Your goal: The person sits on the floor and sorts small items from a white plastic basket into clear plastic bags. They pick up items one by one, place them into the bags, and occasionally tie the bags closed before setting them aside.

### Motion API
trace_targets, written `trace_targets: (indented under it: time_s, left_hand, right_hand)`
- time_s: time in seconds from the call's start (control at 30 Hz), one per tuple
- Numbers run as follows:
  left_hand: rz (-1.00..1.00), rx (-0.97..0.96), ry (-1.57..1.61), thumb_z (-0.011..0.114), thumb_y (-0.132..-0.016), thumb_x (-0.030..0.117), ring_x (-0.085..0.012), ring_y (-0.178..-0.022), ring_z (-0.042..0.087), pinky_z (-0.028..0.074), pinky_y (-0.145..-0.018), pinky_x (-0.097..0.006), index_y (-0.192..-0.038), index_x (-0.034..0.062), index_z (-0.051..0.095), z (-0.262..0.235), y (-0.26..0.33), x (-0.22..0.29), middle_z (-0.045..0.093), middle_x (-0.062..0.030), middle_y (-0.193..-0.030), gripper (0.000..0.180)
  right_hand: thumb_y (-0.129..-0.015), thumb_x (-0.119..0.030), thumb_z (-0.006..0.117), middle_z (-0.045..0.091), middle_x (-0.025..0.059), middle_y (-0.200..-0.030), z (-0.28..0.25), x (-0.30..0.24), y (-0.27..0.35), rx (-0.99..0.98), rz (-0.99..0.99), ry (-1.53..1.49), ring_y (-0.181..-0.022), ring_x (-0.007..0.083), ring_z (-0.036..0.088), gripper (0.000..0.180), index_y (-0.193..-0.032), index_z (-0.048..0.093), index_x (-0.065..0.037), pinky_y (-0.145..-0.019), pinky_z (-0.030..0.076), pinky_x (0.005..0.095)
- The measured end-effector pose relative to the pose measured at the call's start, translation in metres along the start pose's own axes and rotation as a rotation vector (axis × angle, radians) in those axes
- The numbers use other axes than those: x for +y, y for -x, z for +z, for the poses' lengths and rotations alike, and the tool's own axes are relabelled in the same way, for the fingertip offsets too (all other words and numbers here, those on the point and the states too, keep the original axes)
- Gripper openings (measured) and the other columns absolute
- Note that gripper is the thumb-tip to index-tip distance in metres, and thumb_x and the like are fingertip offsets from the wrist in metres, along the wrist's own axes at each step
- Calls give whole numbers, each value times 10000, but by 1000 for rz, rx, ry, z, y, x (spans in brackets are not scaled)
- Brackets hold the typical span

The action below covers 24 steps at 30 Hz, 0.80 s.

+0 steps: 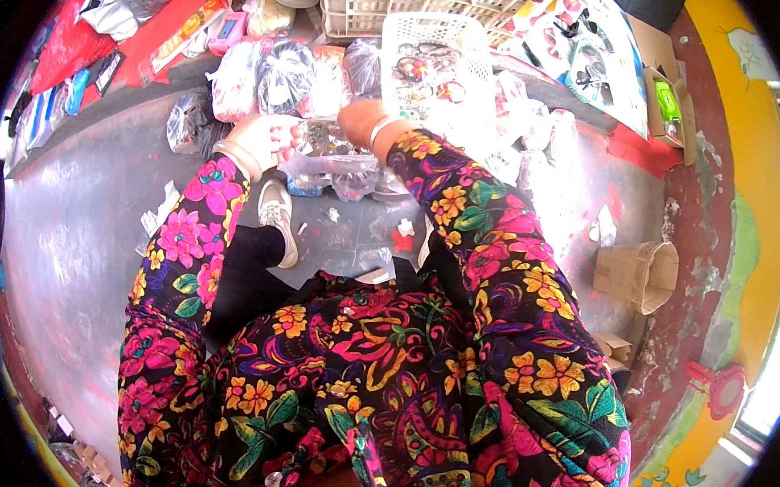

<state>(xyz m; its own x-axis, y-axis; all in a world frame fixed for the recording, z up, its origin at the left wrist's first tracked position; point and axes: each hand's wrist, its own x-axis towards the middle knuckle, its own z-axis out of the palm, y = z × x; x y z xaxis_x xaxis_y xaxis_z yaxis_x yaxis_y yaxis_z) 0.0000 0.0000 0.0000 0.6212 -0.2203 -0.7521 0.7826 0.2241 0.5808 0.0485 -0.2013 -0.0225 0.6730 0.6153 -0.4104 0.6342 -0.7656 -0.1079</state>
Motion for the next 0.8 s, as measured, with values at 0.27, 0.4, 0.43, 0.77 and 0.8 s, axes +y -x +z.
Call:
trace_targets:
  time_s: [0.27,0.4,0.43,0.77,0.8]
  left_hand:
    - [7,59,67,538,-785,174,-181,-710,573,438,-604,-279,-865,45,577,16,14,3,598,-49,-770,157]
    - [16,4,37,537,-785,168,-185,-714,574,440,-602,-284,-880,41,571,12,6,2,599,-54,-775,162]
    - [26,-3,37,537,-786,166,-186,-714,574,440,-601,-285,-880,40,570,7,5,2,598,-56,-774,161]
    - [25,-32,42,522,-796,171,-185,-715,574,444,-594,-290,-888,36,560,13,1,2,604,-61,-778,167]
    - [19,-11,41,529,-792,169,-186,-717,569,444,-597,-294,-891,40,553,14,1,3,596,-62,-774,165]
  right_hand:
    - [-667,-173,522,616,106,-749,-51,121,34,172,-211,112,-699,257,587,193,-793,630,-75,-630,463,353]
    - [-612,-137,610,623,69,-746,-31,163,57,-231,97,-300,-627,209,582,203,-804,623,-76,-580,477,308]
    - [-599,-128,626,616,63,-737,-30,155,62,-300,242,-389,-623,234,583,162,-755,612,-84,-584,491,294]
    - [-577,-110,673,605,127,-936,10,149,63,-332,398,-122,-847,261,585,444,-1007,568,-68,-690,469,369]
    - [-618,-78,649,599,130,-930,8,147,63,-337,409,-154,-781,250,601,466,-1068,528,-77,-627,487,360]
